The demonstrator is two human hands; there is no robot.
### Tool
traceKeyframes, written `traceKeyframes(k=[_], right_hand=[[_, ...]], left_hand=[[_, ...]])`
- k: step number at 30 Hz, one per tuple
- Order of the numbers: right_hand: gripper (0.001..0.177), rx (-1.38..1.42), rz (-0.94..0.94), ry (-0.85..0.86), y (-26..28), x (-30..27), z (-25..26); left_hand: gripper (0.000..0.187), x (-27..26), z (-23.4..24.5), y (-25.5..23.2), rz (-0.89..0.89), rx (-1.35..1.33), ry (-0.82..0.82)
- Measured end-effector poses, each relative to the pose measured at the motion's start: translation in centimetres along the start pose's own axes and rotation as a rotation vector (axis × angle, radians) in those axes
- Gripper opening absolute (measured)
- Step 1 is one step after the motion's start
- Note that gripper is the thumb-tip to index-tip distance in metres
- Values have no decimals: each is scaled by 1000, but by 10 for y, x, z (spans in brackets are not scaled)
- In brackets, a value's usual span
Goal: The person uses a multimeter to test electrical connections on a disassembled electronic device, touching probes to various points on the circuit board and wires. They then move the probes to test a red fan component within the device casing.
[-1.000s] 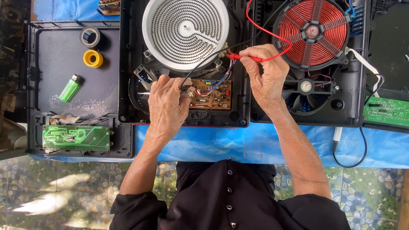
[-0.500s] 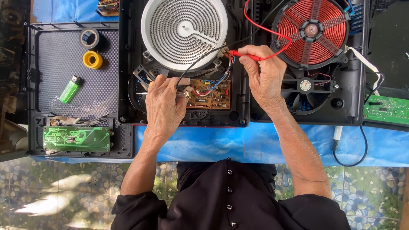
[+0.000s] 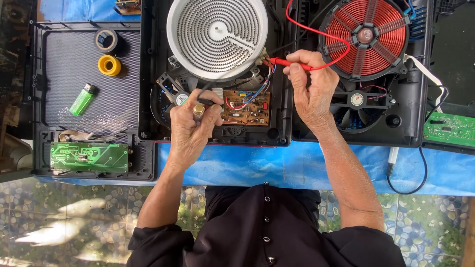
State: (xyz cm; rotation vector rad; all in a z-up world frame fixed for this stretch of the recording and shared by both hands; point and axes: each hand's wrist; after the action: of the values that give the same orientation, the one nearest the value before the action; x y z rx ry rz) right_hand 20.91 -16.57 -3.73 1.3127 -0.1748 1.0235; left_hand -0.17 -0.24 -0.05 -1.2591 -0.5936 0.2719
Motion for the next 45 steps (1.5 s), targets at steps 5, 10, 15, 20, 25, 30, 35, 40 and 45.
traceKeyframes(k=[5, 10, 15, 20, 25, 30, 35, 40, 45], right_hand=[[17, 6, 25, -6, 2, -1, -1], [17, -72, 52, 29, 18, -1, -1], [20, -27, 163, 55, 19, 1, 9], [13, -65, 313, 167, 74, 7, 20], [32, 57, 171, 391, 94, -5, 30], [25, 190, 52, 483, 113, -5, 43], [31, 444, -137, 616, 105, -20, 42], [25, 284, -25, 234, 123, -26, 38], [32, 138, 86, -38, 86, -55, 59]], left_hand=[[13, -16, 4, -7, 27, -36, 35], [54, -32, 14, -53, 20, 116, 183], [48, -37, 5, -42, -50, 166, 178], [41, -13, -7, -52, -231, 344, 156], [38, 5, -26, -53, -341, 441, 315], [39, 2, -26, -65, -301, 340, 373], [47, -5, -25, -64, -244, 318, 414], [48, -16, -12, -64, -346, 316, 346], [14, -52, 31, -70, -148, 180, 204]])
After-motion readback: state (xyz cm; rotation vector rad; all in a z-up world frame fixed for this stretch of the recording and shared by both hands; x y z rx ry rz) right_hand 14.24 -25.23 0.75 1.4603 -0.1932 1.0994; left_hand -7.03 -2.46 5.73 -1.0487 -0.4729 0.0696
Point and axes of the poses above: each hand's wrist, its own x-axis towards the middle knuckle, its own z-axis out of the back of the hand, y = z × x, and after that the axes turned 1 degree about -z, right-handed
